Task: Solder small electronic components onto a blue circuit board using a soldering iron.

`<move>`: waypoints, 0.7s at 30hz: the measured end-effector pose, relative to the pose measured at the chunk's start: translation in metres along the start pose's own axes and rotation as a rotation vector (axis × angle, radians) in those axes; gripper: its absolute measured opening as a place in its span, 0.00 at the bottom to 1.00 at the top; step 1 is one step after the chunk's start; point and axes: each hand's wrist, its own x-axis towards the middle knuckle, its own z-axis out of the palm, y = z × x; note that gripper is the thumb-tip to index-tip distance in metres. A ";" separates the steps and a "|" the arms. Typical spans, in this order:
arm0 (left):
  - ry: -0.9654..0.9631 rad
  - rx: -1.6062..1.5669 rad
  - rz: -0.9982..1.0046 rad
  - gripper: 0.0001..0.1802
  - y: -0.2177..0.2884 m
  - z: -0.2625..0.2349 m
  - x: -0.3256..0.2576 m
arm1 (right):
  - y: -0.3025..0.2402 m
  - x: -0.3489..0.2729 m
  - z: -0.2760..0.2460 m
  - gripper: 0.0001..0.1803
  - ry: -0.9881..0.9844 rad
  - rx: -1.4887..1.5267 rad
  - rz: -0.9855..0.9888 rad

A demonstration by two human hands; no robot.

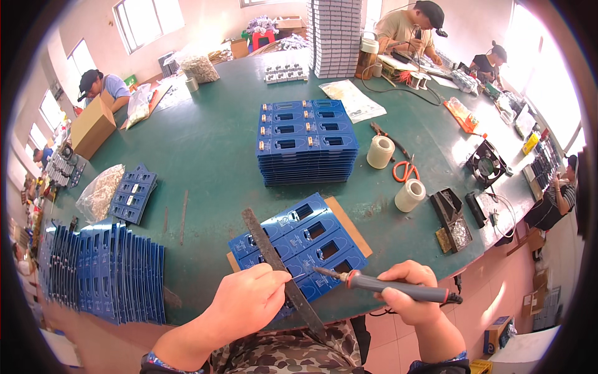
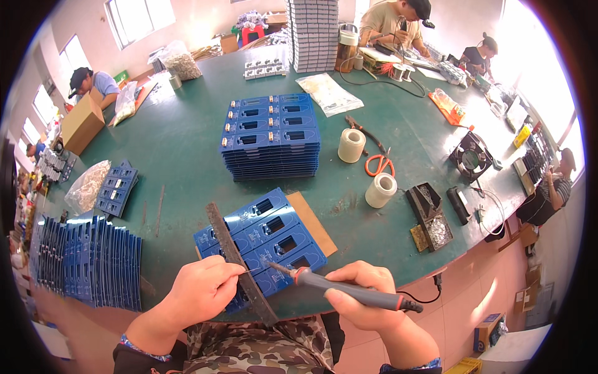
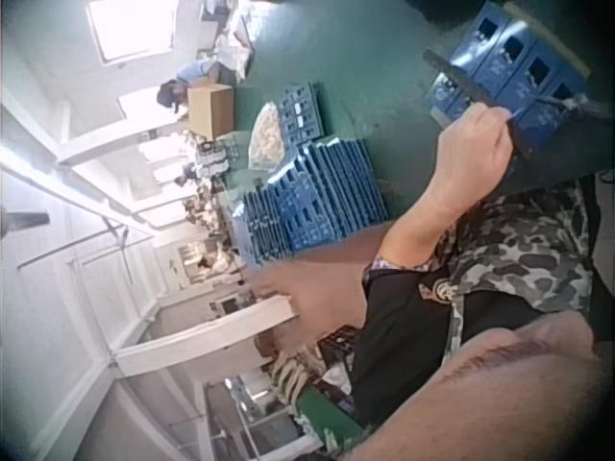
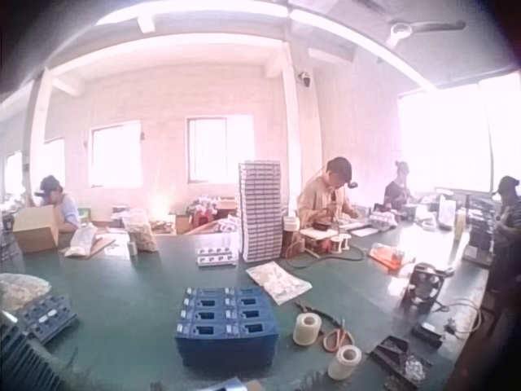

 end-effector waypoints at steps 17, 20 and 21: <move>-0.010 -0.490 0.152 0.14 0.046 0.034 -0.033 | 0.001 -0.033 0.055 0.22 0.081 0.122 0.027; -0.042 -0.448 0.174 0.13 0.038 0.027 -0.032 | 0.001 -0.033 0.051 0.21 0.133 0.054 -0.063; -0.061 -0.403 0.199 0.13 0.035 0.023 -0.032 | 0.000 -0.034 0.048 0.21 0.121 0.070 -0.029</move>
